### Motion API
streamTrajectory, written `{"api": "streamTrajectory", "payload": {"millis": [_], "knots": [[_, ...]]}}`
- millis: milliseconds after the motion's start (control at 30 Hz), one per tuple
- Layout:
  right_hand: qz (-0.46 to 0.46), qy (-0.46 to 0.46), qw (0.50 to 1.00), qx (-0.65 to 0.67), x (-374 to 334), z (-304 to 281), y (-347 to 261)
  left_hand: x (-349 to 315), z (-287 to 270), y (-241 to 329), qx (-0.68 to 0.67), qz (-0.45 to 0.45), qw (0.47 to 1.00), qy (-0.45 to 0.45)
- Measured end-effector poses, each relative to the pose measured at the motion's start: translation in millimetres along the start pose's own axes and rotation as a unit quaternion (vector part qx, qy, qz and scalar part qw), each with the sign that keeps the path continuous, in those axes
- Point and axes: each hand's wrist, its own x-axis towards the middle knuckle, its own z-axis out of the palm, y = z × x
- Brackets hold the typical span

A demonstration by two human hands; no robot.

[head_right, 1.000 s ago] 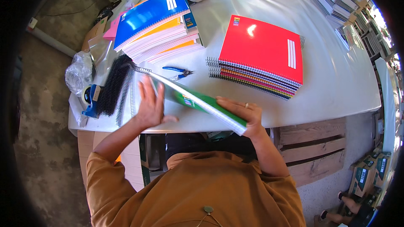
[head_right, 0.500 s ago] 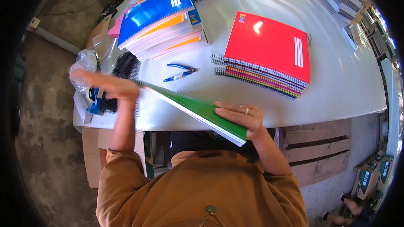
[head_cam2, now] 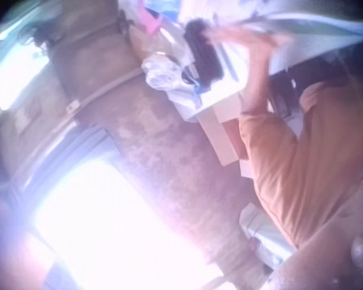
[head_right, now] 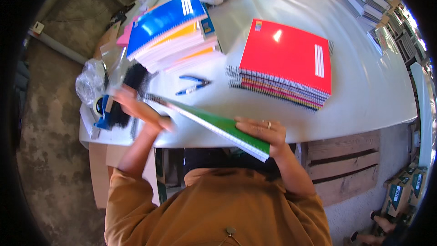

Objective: The person picks up a prepunched notebook, inserts a plastic spiral coil into the holes, and rotates the coil by hand to thread it completely through the spine. They repeat this process for several notebooks of various colors.

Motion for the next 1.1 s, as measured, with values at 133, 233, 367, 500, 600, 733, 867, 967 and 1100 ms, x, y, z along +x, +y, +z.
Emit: {"api": "streamTrajectory", "payload": {"millis": [133, 233, 367, 500, 600, 733, 867, 967, 1100], "knots": [[0.106, 0.044, 0.992, 0.046, -3.5, -3.5, 0.7, 94.2, -29.4, -15.7, -0.155, -0.166, 0.943, -0.243], [0.147, 0.001, 0.987, -0.07, -2.5, -19.7, -4.8, 88.6, -31.8, -20.8, -0.309, -0.205, 0.845, -0.384], [0.193, 0.034, 0.98, -0.028, -4.9, -23.0, 2.3, 81.6, -24.1, -29.7, -0.332, -0.175, 0.838, -0.397], [0.239, 0.08, 0.967, 0.043, -6.5, -21.4, 6.1, 75.0, -16.0, -33.4, -0.337, -0.16, 0.856, -0.359], [0.249, 0.122, 0.957, 0.086, -10.2, -18.7, 10.3, 71.2, -15.9, -32.1, -0.297, -0.187, 0.876, -0.331], [0.257, 0.093, 0.958, 0.088, -12.6, -22.7, 11.4, 67.1, -14.5, -29.9, -0.238, -0.246, 0.89, -0.301], [0.254, 0.112, 0.957, 0.089, -10.9, -15.9, 9.3, 74.1, -0.2, -23.1, -0.12, -0.06, 0.981, -0.14], [0.248, 0.124, 0.955, 0.108, -5.4, -14.3, 3.9, 67.2, 5.1, -14.6, -0.072, -0.078, 0.989, -0.107], [0.245, 0.155, 0.948, 0.133, 1.9, -11.3, -3.0, 71.1, 13.8, -7.8, -0.171, -0.282, 0.94, -0.083]]}}
